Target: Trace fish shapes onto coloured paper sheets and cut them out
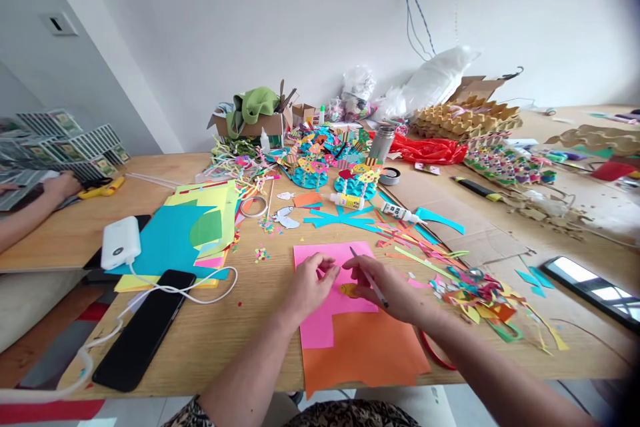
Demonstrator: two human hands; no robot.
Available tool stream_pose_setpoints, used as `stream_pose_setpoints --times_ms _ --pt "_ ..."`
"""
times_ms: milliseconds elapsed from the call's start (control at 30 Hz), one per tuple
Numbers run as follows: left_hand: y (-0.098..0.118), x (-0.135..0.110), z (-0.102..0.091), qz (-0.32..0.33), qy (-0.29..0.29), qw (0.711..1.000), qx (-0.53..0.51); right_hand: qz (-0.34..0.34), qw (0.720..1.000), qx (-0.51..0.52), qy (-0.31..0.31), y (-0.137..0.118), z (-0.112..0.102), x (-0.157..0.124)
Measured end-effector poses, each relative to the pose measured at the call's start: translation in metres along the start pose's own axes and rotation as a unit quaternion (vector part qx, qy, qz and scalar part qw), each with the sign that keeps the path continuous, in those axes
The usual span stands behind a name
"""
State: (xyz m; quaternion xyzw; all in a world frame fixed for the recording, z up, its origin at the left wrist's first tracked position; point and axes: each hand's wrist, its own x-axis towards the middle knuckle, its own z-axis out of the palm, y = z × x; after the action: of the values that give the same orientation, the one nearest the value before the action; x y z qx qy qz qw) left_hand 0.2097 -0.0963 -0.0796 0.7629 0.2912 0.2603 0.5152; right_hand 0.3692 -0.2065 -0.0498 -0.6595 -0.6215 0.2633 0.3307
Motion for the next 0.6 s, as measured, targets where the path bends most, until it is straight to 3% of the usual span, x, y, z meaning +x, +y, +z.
stream_pose_setpoints --times_ms 167,333,600 --pt "0.005 0.002 -0.006 0.0 -0.015 0.99 -0.137 -0.012 0.993 0.119 -0.023 -0.021 -0.017 0.027" --pt "0.0 0.006 -0.011 -0.006 0.043 0.98 -0.195 -0.001 0.98 0.193 -0.045 -0.028 -0.015 0.048" --pt "0.002 0.012 -0.019 -0.062 0.129 0.95 -0.278 0.022 0.978 0.202 -0.041 -0.022 -0.011 0.073"
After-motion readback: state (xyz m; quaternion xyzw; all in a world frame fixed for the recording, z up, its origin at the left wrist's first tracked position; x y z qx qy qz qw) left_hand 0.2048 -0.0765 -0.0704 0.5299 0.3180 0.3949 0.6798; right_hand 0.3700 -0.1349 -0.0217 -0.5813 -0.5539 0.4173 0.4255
